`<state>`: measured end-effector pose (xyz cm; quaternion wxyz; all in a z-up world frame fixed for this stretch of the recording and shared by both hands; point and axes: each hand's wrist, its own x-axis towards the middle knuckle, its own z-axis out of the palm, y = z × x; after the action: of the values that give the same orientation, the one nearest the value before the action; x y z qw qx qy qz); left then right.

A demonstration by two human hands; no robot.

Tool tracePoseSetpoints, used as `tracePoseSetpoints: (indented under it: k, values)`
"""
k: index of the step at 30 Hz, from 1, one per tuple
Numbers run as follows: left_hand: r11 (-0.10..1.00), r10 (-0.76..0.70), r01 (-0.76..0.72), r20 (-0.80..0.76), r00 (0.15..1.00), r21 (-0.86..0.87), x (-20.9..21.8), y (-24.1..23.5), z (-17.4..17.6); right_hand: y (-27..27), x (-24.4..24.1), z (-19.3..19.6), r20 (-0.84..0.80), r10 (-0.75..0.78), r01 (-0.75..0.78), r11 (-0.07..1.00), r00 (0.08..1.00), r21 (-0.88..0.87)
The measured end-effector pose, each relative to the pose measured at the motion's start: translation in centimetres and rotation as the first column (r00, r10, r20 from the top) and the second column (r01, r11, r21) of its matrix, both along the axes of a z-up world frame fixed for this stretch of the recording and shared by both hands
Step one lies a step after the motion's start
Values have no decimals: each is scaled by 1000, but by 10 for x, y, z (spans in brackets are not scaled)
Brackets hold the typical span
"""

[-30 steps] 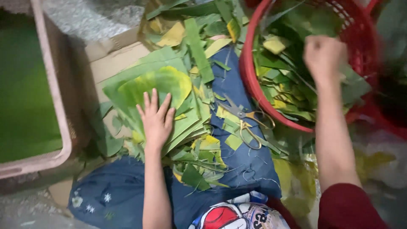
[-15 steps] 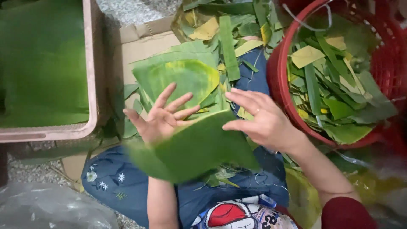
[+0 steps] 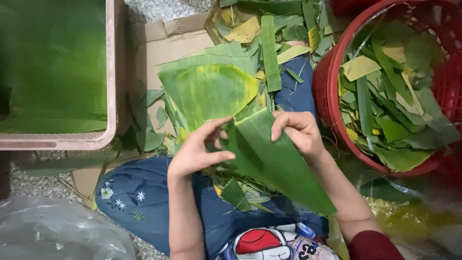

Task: Sorting, trimming, and stacking banana leaves for food preparation

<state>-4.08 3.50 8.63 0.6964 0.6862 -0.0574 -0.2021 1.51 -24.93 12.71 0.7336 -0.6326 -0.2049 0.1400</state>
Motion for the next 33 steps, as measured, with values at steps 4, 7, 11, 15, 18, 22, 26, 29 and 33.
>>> tracePoseSetpoints:
  k: [4, 7, 11, 15, 18, 22, 26, 29, 33]
  values:
    - [948, -35, -60, 288, 957, 313, 2, 8, 29, 21, -3, 13, -61, 158, -146, 975, 986, 170]
    - [989, -71, 31, 278, 958, 146, 3, 12, 10, 38, 6, 35, -110, 250, -209, 933, 962, 291]
    - [997, 4, -9, -68, 998, -79, -4, 50, -15, 14, 41, -2, -158, 138, -99, 968, 978, 230]
    - [939, 341, -332, -122, 932, 92, 21, 86, 16, 44, 68, 15, -70, -32, 22, 989, 997, -144]
    - [738, 563, -556, 106, 820, 383, 48, 100, -8, 61, 98, -40, 47, -179, 185, 944, 983, -273]
    - [626, 518, -606, 320, 793, 490, 74, 107, -48, 64, 125, -120, 4, -327, 307, 881, 945, -359]
    - [644, 519, -571, 257, 815, 509, 79, 104, -61, 61, 112, -124, 448, -98, 446, 405, 889, -798]
    - [645, 509, -532, 211, 835, 548, 84, 105, -67, 99, 98, -83, 858, 100, 638, 626, 504, -448]
    - [656, 504, -496, 159, 849, 568, 87, 106, -65, 148, 63, -107, 771, 246, 472, 671, 587, -573]
